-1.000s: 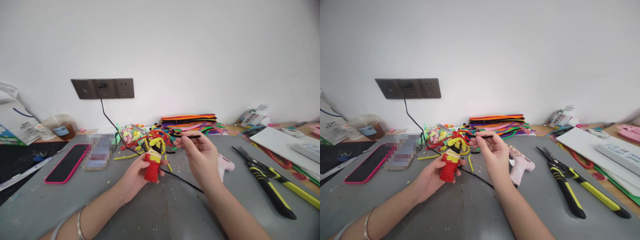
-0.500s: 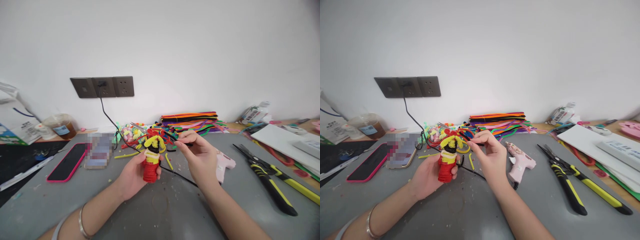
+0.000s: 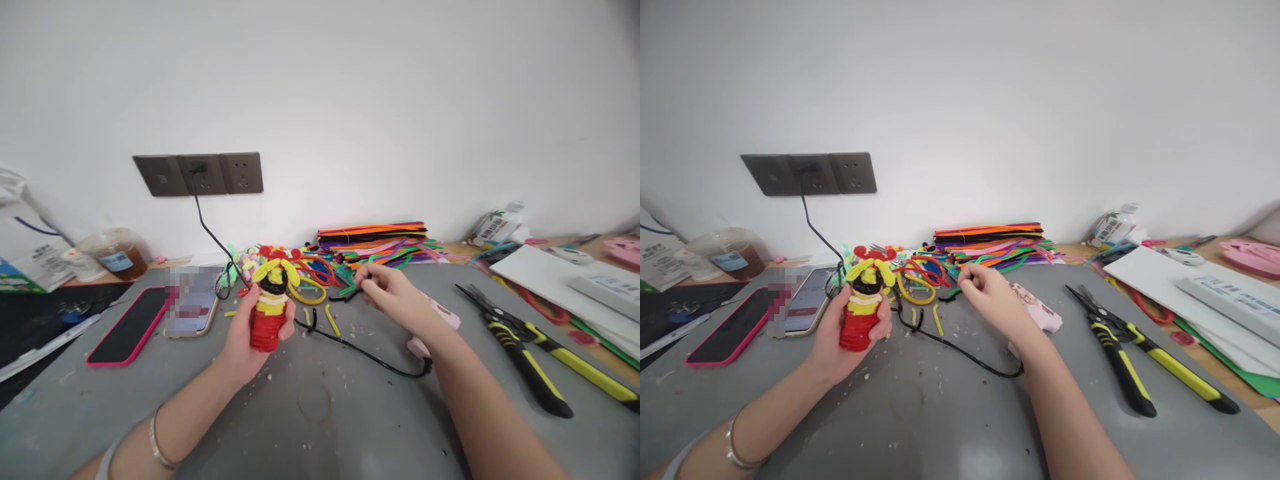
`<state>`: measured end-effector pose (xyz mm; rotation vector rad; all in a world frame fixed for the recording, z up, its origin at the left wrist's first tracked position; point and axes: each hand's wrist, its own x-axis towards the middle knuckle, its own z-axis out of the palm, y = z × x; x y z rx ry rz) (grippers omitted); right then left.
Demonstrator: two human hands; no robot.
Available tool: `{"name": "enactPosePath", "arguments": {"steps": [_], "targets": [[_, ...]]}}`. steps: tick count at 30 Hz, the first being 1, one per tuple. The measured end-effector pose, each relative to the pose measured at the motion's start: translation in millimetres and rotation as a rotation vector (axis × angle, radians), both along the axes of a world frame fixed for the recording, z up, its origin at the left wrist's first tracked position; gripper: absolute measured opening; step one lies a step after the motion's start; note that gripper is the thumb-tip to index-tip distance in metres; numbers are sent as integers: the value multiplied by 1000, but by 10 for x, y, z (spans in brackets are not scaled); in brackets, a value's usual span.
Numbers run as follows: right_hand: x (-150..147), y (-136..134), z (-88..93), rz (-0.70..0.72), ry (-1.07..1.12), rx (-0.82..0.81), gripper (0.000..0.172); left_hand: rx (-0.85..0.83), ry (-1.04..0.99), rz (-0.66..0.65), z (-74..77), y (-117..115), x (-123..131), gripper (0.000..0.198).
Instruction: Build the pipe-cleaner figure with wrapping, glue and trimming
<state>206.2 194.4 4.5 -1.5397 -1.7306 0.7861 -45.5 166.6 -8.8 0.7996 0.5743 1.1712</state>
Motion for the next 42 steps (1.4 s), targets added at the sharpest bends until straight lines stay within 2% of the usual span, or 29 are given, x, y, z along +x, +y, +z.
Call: {"name": "enactPosePath", "arguments": {"steps": [3,7,9,13,17,20,22,25,28,33,37,42], "targets": [[-4,-48,-6,-48,-283,-84,15,-17,-3,16,6,-6,18,42],[-17,-54,-33,-204,-375,-10,10,-59,4,36,16,-21,31,44],[-45,-47,-47,-212,-352,91,12,-69,3,40,11,-28,28,44],[-171,-62,-71,-47,-207,257,18,-53,-3,35,-10,-26,21,41],[-289,-79,-121,72,-157,312,21,-24,-17,23,-21,-17,24,39],[-325,-58,-204,166,-145,322,16,-14,-23,15,-23,-19,29,38],[-338,-34,-279,252,-146,329,15,-15,-28,7,-25,-26,31,38],[-361,-6,-398,372,-203,379,22,-18,-33,-1,-28,-37,33,37],[-392,3,-484,416,-311,431,22,-18,-40,-7,-24,-41,38,36],[-433,-31,-488,401,-356,422,15,-27,-44,-25,-9,-35,47,37],[-436,-55,-397,326,-195,348,16,-42,-41,-5,-6,-30,48,38],[-362,-22,-293,168,24,281,10,-69,1,75,-2,-38,55,42]]}}
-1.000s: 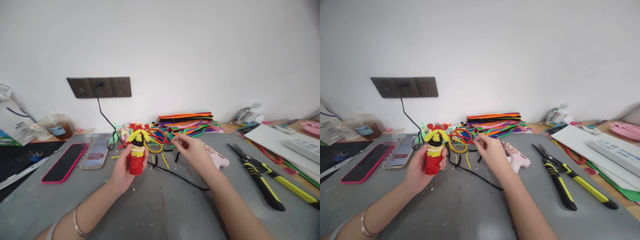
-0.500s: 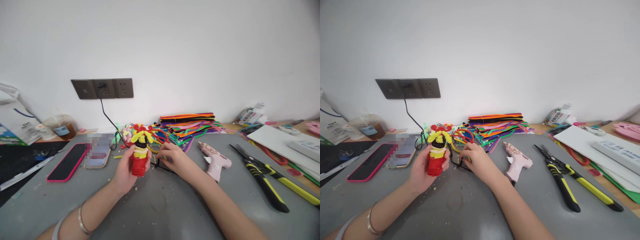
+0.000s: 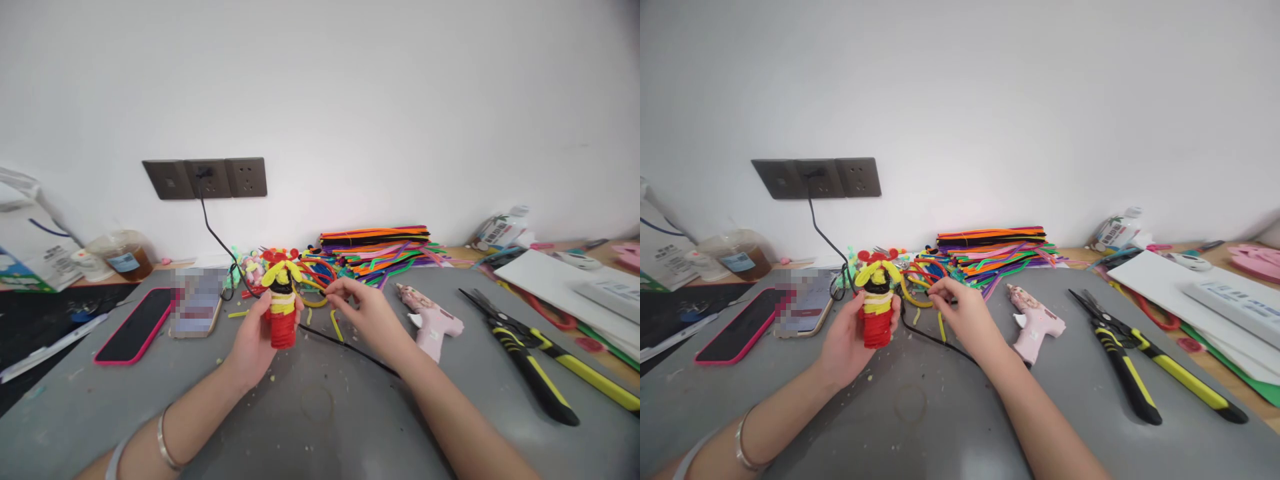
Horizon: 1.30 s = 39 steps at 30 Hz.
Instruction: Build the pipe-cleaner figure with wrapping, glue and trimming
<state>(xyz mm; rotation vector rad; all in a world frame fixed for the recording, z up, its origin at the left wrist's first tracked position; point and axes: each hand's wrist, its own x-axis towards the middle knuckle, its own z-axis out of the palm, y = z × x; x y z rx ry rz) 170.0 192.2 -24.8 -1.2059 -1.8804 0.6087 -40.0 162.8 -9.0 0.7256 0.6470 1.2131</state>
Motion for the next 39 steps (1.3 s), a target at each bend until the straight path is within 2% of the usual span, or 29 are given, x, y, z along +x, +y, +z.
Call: {"name": "enactPosePath", "arguments": {"steps": [4,7,10,14,18,21,23,26,31,36,39], "targets": [[90,42,38,-73,390,-208,21,-14,39,26,-14,5,21,47],[149,54,76,-105,504,-263,30,-24,35,41,-44,21,39,49],[216,54,130,-191,488,-204,33,-19,25,73,-72,35,48,48],[347,76,181,-345,497,-5,34,-26,15,91,-70,48,37,49],[512,130,184,-427,746,59,32,-30,-15,173,-59,73,18,46],[569,163,183,-402,971,74,26,3,-32,194,-79,89,10,42],[532,161,194,-381,1050,88,30,17,-13,168,-101,88,5,39],[371,103,221,-323,1015,59,31,14,58,81,-125,66,0,40],[50,-73,239,-133,782,-82,27,-1,193,-87,-130,25,14,44],[-110,-187,241,-55,456,135,14,23,258,-97,-177,33,15,43],[-135,-223,254,-17,326,228,13,39,289,-79,-214,38,6,43]]}}
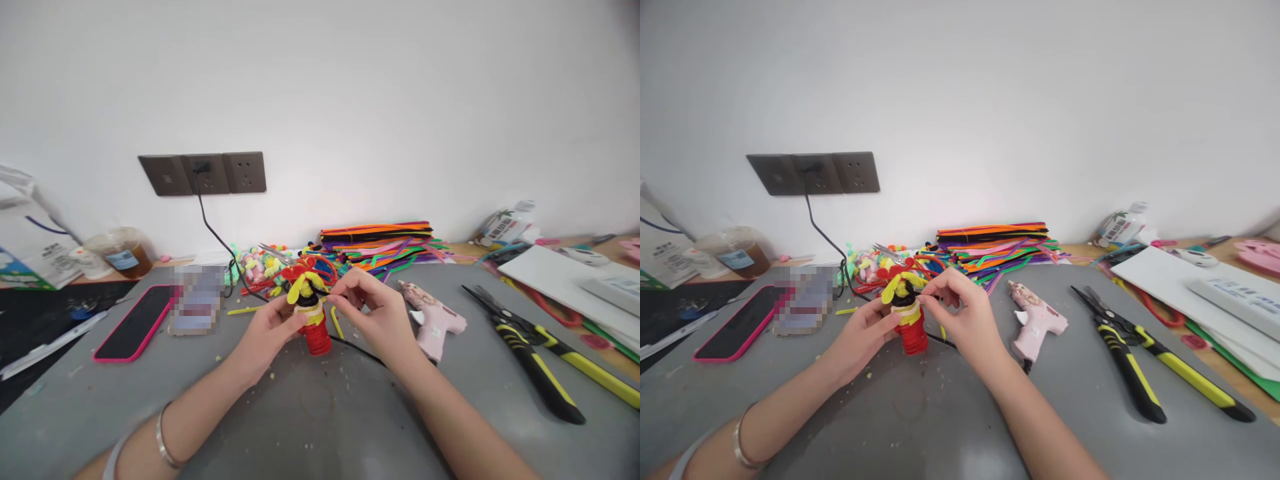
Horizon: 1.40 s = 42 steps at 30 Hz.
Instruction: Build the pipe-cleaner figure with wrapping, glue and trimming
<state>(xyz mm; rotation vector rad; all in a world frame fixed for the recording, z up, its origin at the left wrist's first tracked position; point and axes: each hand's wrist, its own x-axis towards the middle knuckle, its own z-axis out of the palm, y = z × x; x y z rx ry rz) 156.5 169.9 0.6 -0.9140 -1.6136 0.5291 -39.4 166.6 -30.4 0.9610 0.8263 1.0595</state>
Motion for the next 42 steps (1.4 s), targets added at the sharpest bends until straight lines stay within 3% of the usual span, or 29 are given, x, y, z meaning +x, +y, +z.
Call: {"name": "enactPosePath", "arguments": {"steps": [10,21,36,42], "targets": [[-47,-53,-14,63,-173,156,17,79,7,-38,61,-23,22,36],[-75,-63,-19,17,-199,270,20,124,23,-62,39,-32,32,32],[-64,-87,-4,-11,-240,314,23,158,57,-83,16,-30,9,34],[-68,-103,-41,46,-237,288,22,194,87,-72,15,-19,1,36]]}}
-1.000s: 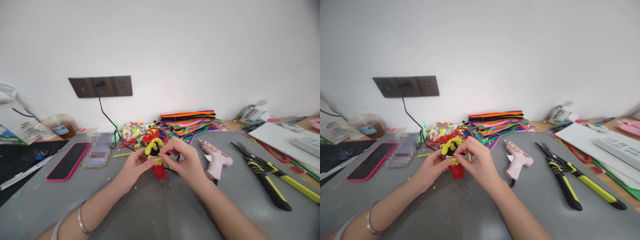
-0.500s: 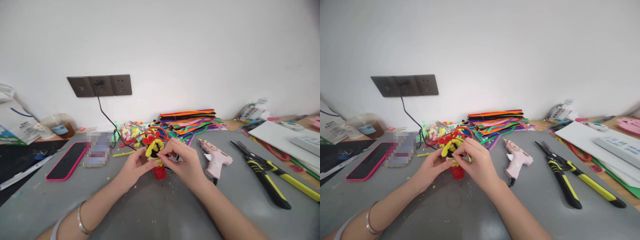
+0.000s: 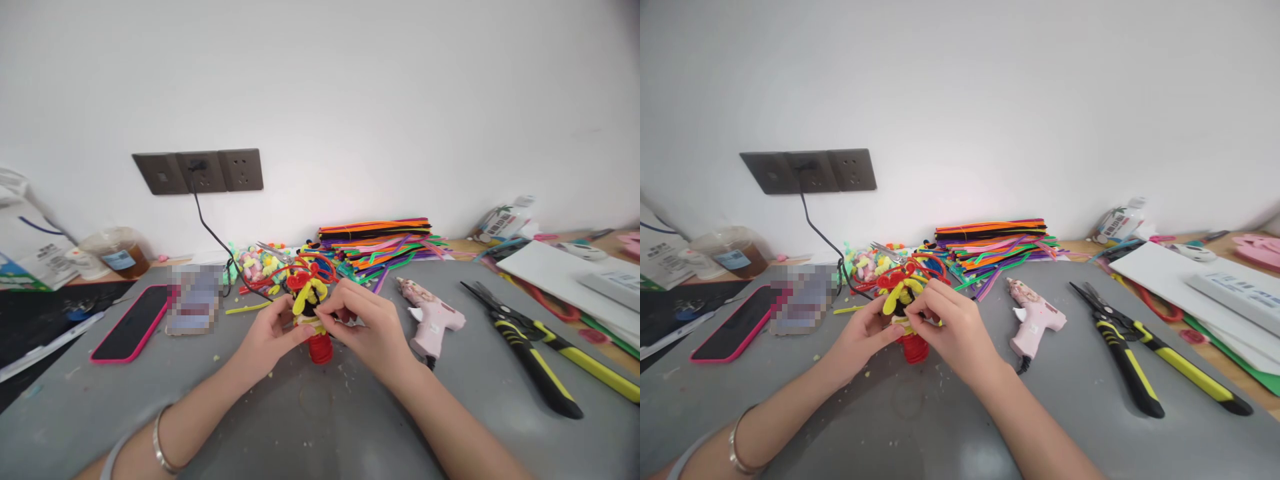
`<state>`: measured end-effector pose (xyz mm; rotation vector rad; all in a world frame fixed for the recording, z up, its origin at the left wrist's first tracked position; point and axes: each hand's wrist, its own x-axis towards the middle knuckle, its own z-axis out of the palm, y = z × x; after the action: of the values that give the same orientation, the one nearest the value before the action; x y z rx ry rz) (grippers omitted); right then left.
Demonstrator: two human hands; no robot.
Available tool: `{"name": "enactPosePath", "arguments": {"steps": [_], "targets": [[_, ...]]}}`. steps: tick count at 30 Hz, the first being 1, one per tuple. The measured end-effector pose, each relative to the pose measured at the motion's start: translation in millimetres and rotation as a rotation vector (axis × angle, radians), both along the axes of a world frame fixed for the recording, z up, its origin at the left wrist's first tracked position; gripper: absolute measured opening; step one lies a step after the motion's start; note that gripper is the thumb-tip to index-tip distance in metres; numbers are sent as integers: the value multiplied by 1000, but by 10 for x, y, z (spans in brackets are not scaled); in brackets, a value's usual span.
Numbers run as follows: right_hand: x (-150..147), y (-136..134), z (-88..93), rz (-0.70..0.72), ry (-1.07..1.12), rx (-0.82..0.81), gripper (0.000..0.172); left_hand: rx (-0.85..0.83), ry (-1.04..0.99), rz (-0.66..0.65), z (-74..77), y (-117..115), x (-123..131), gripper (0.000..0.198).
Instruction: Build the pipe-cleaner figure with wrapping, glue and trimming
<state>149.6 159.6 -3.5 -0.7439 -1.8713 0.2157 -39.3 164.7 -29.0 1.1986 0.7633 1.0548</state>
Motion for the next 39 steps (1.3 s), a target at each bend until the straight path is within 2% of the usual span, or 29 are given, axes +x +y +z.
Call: {"name": "enactPosePath", "arguments": {"steps": [10,14,23,31,39], "targets": [[93,41,9,85,99,-125,13,-24,-10,5,34,-13,7,36],[124,58,13,76,44,-81,17,1,-9,-33,37,-10,0,37],[145,60,15,65,-90,47,17,53,126,-21,41,10,-19,41],[196,60,29,19,-222,101,14,77,166,-20,25,2,-41,40],[204,33,35,-5,-310,136,13,141,197,-32,71,1,-33,41]]}}
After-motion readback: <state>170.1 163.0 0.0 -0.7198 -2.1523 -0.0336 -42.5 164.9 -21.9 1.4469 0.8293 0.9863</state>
